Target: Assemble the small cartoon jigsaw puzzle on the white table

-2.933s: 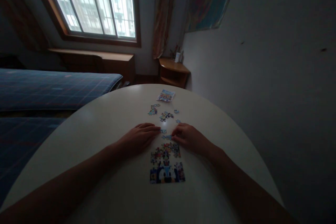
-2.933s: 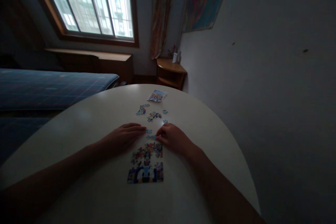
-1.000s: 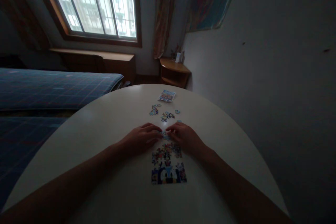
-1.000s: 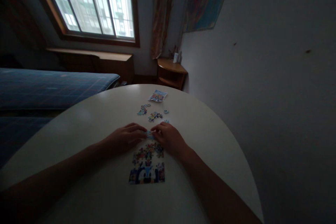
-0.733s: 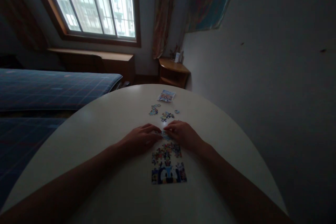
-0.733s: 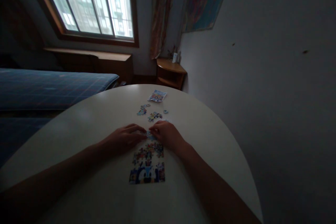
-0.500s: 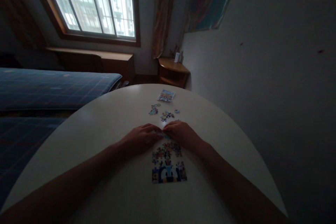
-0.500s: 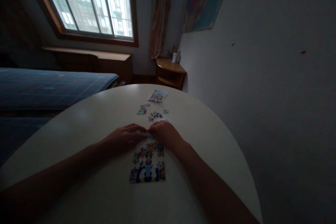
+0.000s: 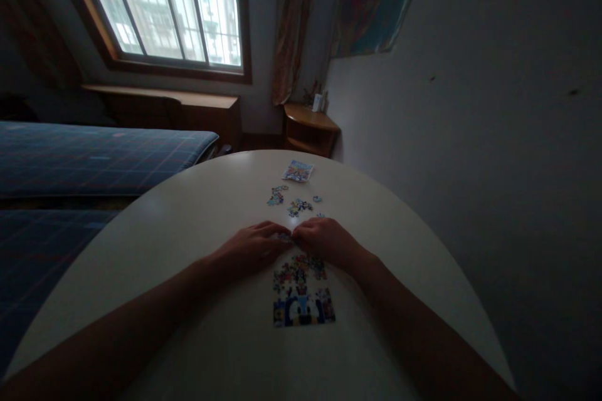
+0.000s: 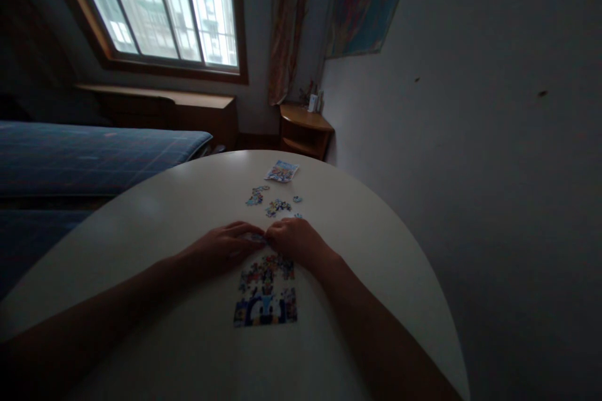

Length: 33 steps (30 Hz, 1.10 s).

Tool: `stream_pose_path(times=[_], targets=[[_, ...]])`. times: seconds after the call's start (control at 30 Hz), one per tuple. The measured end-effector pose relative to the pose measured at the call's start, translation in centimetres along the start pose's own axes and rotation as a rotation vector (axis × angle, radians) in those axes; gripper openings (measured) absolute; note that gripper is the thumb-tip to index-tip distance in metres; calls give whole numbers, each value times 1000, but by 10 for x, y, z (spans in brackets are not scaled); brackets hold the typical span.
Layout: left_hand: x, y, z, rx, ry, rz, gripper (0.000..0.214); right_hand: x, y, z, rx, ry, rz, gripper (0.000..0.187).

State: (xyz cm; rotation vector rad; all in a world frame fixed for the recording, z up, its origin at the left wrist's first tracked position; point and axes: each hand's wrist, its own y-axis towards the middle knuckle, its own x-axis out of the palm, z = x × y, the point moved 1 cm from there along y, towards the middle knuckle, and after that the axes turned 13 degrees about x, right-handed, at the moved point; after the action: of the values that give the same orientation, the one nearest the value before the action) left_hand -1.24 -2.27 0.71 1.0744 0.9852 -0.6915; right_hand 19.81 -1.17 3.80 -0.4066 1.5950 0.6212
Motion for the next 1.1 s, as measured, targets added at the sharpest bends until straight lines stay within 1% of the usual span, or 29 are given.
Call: stream_pose_path(times=[0.2,0.33,0.6,0.67,0.77,0.87,0.93,1.1], targets=[[-1,1,0,34,-8,-2,30,1,-1,2,-2,67,14,15],[2,0,-1,36,2,0,29,0,-2,3,-28,100,16,16],[4,-1,-2,44,38,6,30,-8,-12,6,-60,249,-28,25],[3,0,-1,43,43,17,29,-9,-15,6,-73,277,-37,25],[4,0,0,77,43,43,26,-9,-17,7,-80,317,-43,23],[5,0,-1,99,48,59,25,-6,-17,9,-73,357,-46,22],[5,-1,-1,84,51,64,25,-3,-18,11,-58,388,-39,23],[1,0,2,52,17,23,27,5,-20,18,40,517,-17,20]])
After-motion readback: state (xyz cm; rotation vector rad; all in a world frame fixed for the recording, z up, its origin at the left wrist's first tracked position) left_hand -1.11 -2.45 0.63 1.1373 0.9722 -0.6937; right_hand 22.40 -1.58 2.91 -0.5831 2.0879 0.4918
